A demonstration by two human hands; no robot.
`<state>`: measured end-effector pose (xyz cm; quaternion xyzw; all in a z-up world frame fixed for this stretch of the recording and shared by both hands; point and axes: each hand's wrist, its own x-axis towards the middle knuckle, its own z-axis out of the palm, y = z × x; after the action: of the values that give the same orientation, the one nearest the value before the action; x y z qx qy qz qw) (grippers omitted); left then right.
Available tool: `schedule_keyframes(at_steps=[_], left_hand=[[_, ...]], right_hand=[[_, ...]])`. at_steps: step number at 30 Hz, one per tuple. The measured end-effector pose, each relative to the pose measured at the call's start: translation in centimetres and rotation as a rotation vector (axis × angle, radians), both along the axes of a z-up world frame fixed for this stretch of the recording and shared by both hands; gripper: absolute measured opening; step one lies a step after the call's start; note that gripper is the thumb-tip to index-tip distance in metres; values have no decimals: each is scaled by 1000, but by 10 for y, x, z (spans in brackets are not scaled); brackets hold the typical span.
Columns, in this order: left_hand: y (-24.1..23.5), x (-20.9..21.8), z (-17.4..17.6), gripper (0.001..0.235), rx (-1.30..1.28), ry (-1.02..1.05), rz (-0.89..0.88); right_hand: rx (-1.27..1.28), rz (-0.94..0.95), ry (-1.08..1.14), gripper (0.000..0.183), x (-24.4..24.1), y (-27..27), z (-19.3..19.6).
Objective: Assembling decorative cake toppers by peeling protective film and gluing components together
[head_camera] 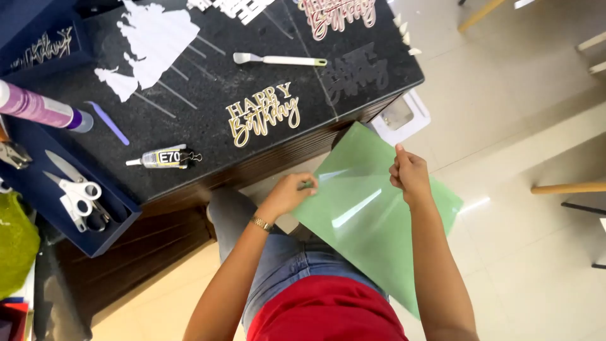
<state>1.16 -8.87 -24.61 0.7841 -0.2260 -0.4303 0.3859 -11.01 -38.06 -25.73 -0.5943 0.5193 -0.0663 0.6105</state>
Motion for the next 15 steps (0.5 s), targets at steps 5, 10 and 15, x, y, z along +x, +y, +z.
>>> schedule_keyframes(at_steps=[5, 10, 15], left_hand=[[20, -13, 17, 33, -20, 399, 240], [29, -14, 22, 55, -25, 794, 410], [20, -35, -65, 43, -91, 550, 454]], right_hand=[[86, 213, 111, 31, 13, 19, 36], [166, 586, 42, 23, 7, 9, 40], [548, 700, -362, 54, -13, -16, 16]])
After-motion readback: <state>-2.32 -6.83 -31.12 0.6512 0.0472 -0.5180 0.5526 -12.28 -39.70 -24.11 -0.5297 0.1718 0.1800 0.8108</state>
